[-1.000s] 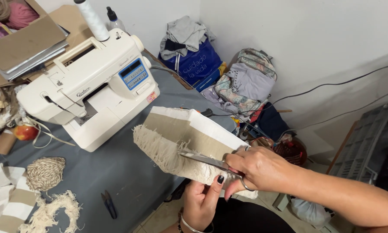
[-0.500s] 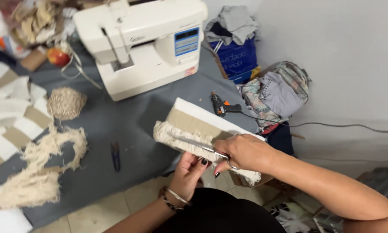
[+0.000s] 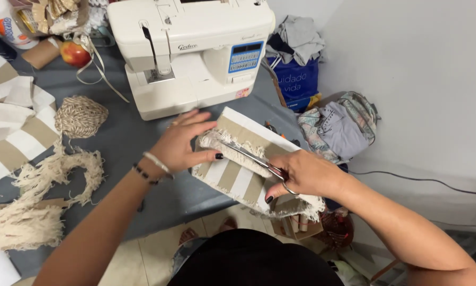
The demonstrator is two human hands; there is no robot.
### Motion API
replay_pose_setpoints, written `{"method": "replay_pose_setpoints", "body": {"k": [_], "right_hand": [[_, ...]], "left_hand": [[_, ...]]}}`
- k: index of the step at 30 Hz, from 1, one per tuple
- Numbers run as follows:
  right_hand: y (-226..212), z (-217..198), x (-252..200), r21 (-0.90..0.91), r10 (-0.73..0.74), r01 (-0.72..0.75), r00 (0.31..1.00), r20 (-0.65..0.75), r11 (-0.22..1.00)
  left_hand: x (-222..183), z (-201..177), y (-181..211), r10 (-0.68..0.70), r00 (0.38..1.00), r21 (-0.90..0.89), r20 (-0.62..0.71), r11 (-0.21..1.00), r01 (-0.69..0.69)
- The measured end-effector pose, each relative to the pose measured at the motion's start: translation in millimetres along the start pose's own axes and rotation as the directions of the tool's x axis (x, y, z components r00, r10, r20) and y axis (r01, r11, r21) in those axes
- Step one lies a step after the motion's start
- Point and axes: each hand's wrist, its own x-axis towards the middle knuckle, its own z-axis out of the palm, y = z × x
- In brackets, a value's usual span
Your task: Trimming the decorative fringe on a fabric basket using scissors
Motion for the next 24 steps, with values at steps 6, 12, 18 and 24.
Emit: {"method": "replay_pose_setpoints", "body": {"k": [6,12,18,24], "right_hand": [[52,-2,37,0.103,-0.048,0.051,0.998,-0.033,0.993],[64,-27,38,-0.045,-0.102,0.101,0.994,-0.027,0.994],[88,-37,39,-0.056,-0.230,0.234,0.971,0.056,0.971],[44,-48,38,-0.173,-0.234,0.238,0.971,0.044,0.956]], "left_hand": [[33,-1,-3,0.058,0.993,-0.117,0.102,0.992,-0.046],[60,5,-4,0.088,0.991,-0.368,0.104,0.929,-0.044],[47,31,-6,-0.096,0.995,-0.469,0.015,0.878,0.092],[38,54,-30,-0.129,0.991,-0.423,-0.027,0.900,0.106]]}}
